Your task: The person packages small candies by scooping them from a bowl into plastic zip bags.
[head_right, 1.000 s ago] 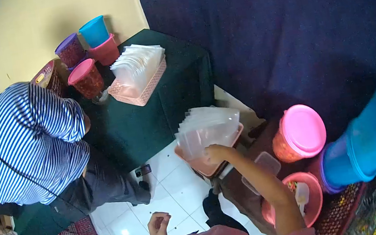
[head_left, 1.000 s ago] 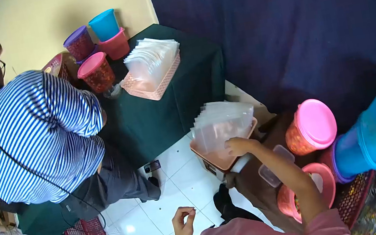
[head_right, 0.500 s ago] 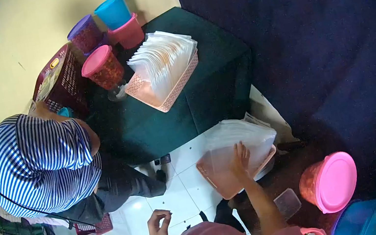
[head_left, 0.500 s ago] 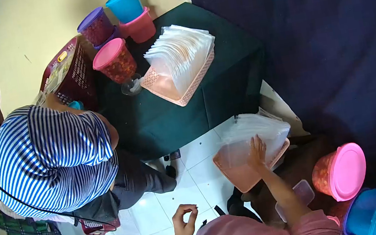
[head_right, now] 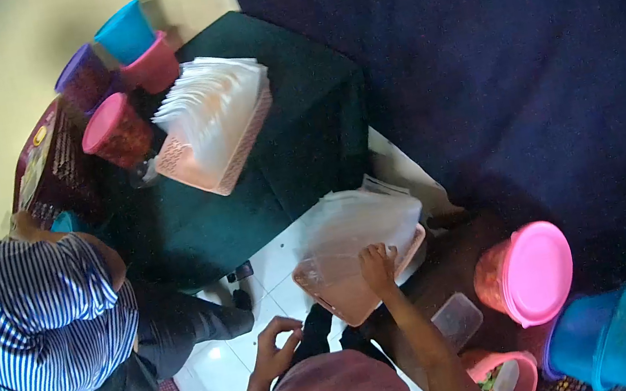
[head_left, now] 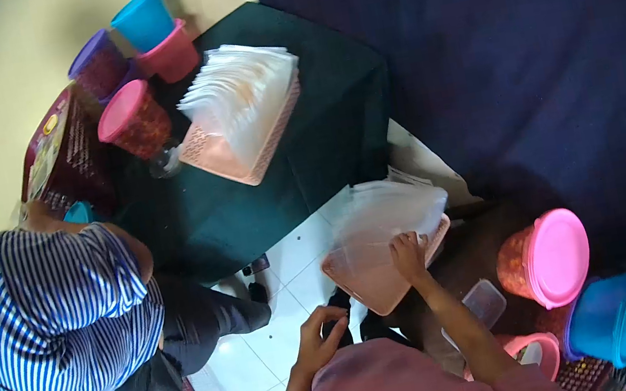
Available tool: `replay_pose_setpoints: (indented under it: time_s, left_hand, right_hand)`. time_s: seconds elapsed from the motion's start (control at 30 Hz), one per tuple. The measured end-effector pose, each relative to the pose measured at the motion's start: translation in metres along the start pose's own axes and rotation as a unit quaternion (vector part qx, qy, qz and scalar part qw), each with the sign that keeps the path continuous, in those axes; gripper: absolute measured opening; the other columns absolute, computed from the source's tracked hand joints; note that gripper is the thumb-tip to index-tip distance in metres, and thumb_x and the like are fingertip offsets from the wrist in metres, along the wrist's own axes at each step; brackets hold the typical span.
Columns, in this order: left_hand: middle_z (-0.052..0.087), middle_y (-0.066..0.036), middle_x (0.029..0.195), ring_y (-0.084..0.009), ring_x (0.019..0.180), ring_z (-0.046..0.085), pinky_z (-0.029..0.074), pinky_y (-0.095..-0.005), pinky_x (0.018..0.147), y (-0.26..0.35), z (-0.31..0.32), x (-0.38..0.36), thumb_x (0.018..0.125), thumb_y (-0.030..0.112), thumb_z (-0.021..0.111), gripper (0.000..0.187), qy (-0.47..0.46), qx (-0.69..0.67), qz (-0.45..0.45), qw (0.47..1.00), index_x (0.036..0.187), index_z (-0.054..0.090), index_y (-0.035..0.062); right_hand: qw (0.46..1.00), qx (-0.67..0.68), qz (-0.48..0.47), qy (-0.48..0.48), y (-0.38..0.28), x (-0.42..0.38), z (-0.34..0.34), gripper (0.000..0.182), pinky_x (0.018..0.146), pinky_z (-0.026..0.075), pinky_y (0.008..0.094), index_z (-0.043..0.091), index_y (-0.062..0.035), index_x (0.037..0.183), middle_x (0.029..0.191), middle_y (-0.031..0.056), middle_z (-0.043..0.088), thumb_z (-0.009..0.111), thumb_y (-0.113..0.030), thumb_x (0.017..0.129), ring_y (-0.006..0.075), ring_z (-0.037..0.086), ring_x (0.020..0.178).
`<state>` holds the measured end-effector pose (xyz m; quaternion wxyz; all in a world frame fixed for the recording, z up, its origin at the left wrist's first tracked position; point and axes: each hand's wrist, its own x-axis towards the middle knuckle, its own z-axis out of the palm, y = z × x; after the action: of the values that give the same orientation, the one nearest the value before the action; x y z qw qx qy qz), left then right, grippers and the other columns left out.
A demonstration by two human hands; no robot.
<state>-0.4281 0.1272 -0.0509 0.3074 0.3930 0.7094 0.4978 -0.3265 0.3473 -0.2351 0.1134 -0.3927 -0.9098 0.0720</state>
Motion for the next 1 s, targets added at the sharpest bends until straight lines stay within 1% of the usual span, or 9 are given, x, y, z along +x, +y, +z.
replay_pose_setpoints:
  time_s: [0.07,0.2,0.37,0.4,0.53,0.57,0.73,0.9,1.0]
  left_hand:
    - [0.056,-0.011,0.086,-0.0169,0.08,0.056,0.044,-0.0277,0.072,-0.005,0.006,0.014,0.078,0.007,0.054,0.015,-0.046,-0.017,-0.009,0.999,0.09,0.053,-0.0007]
    - [0.055,-0.011,0.088,-0.0219,0.082,0.055,0.042,-0.0299,0.073,-0.011,0.008,0.051,0.076,0.009,0.056,0.018,-0.156,0.014,0.093,0.983,0.091,0.052,-0.0002]
    - [0.044,-0.014,0.101,-0.0266,0.094,0.042,0.033,-0.0334,0.081,-0.018,-0.001,0.096,0.069,0.011,0.061,0.038,-0.087,0.042,0.206,0.974,0.102,0.044,0.0039]
    - [0.043,-0.013,0.103,-0.0258,0.096,0.042,0.033,-0.0332,0.08,-0.023,-0.004,0.104,0.068,0.011,0.062,0.042,-0.059,0.03,0.205,0.976,0.104,0.042,0.0044]
    - [0.041,-0.011,0.109,-0.0243,0.1,0.043,0.036,-0.0363,0.083,-0.024,-0.022,0.123,0.068,0.012,0.063,0.051,-0.119,-0.008,0.137,0.983,0.113,0.039,0.0045]
    - [0.041,-0.011,0.109,-0.0243,0.1,0.043,0.036,-0.0363,0.083,-0.023,-0.024,0.127,0.068,0.012,0.063,0.051,-0.128,-0.008,0.142,0.982,0.113,0.039,0.0045]
    - [0.048,-0.012,0.109,-0.0218,0.101,0.047,0.037,-0.0311,0.085,-0.021,-0.034,0.145,0.076,0.01,0.055,0.034,-0.234,-0.098,0.161,0.954,0.108,0.049,-0.0001]
    - [0.055,-0.011,0.101,-0.0145,0.089,0.052,0.041,-0.0255,0.077,-0.016,-0.039,0.142,0.083,0.011,0.05,0.023,-0.283,-0.203,0.0,0.937,0.099,0.057,-0.0035]
    - [0.056,-0.011,0.098,-0.0142,0.086,0.053,0.044,-0.0253,0.072,-0.012,-0.049,0.145,0.082,0.013,0.052,0.025,-0.373,-0.157,-0.005,0.914,0.1,0.056,-0.0036]
  right_hand:
    - [0.994,0.097,-0.015,0.04,0.002,-0.003,-0.017,0.008,0.079,0.024,0.0434,0.058,-0.0148,0.076,0.078,-0.0016,0.057,0.055,-0.018,0.069,0.0181,0.046,0.087]
    - [0.978,0.19,0.048,0.071,0.006,-0.015,-0.039,0.006,0.08,0.025,0.042,0.057,-0.0156,0.076,0.077,-0.0005,0.058,0.056,-0.017,0.07,0.0189,0.05,0.083]
    - [0.932,0.317,0.124,0.123,0.013,-0.014,-0.063,0.005,0.078,0.026,0.0433,0.054,-0.0124,0.078,0.076,-0.0002,0.058,0.053,-0.011,0.073,0.0208,0.054,0.078]
    - [0.91,0.375,0.113,0.138,0.013,-0.014,-0.073,0.006,0.078,0.027,0.0441,0.053,-0.0117,0.079,0.075,0.0,0.058,0.051,-0.009,0.074,0.0214,0.055,0.078]
    - [0.938,0.27,0.151,0.158,-0.004,-0.018,-0.115,0.01,0.07,0.033,0.0284,0.049,-0.0103,0.084,0.071,0.0029,0.058,0.047,-0.004,0.077,0.0187,0.055,0.071]
    - [0.891,0.397,0.137,0.176,0.006,-0.019,-0.096,0.011,0.065,0.032,0.0229,0.048,-0.0107,0.086,0.07,0.0029,0.058,0.046,-0.004,0.078,0.0139,0.054,0.066]
    - [0.878,0.426,0.177,0.125,-0.007,-0.024,-0.131,0.013,0.06,0.038,0.021,0.046,-0.0063,0.088,0.073,0.0006,0.05,0.046,0.002,0.078,0.0057,0.046,0.067]
    - [0.852,0.478,0.185,0.106,-0.022,-0.025,-0.157,0.011,0.059,0.037,0.0201,0.047,-0.0074,0.087,0.072,-0.0016,0.05,0.045,-0.001,0.079,0.0052,0.045,0.066]
    - [0.844,0.491,0.193,0.1,-0.025,-0.028,-0.16,0.01,0.06,0.037,0.0202,0.047,-0.0074,0.087,0.073,-0.0012,0.05,0.045,-0.001,0.079,0.005,0.045,0.067]
